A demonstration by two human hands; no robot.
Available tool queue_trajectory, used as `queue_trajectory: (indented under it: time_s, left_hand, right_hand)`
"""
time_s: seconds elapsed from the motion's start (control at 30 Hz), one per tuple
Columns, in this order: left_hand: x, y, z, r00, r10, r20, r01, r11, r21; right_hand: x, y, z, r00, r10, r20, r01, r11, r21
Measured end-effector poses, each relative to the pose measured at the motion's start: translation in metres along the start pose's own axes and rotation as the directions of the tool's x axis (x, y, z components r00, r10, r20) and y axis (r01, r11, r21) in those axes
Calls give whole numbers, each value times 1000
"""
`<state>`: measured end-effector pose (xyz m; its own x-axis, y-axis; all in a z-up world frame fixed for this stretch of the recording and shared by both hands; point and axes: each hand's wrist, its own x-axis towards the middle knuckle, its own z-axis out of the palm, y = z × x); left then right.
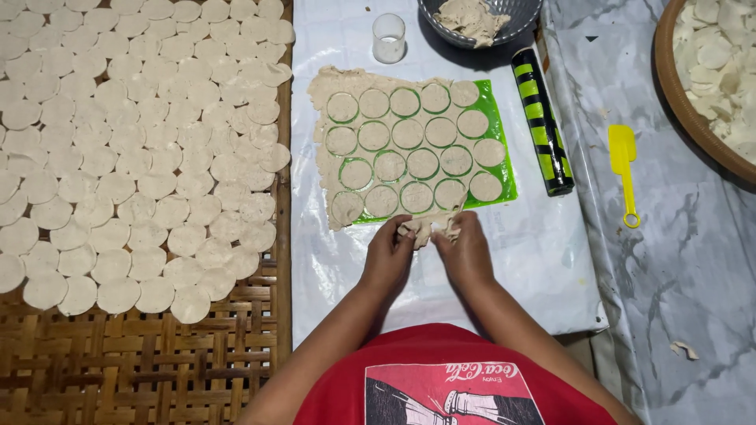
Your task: The recorder uses a rolling pin to flatten dough, then uses a small circular cutter to create dough circles and organizes them on a drying rack.
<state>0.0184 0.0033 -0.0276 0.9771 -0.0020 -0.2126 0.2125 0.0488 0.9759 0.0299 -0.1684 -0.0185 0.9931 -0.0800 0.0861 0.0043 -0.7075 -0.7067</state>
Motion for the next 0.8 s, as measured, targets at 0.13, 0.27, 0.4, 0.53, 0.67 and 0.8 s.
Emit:
queue_trajectory:
  time_s: [0.13,0.27,0.4,0.53,0.67,0.8]
  left_hand:
    - [-3,-4,2,996,88,3,-88,990,106]
    - [-9,8,0,979,202,1,-196,949,247]
    - [-17,22,-5,975,223,5,-212,920,330]
    - [-19,30,-11,996,92,8,-89,929,358]
    - [-19,26,-10,984,175,37,-175,908,381]
    - [-20,30,-15,986,161,51,-167,885,435]
  right_hand:
    - [23,19,6,996,87,-26,-89,992,-87]
    - [15,0,8,997,3,79,2,998,-65]
    - [-3,-20,3,988,-1,157,-4,999,33]
    - [18,-22,2,949,298,105,-290,953,-85]
    - [25,-16,16,983,166,73,-152,974,-166]
    - [11,-59,-1,977,-44,210,43,999,9]
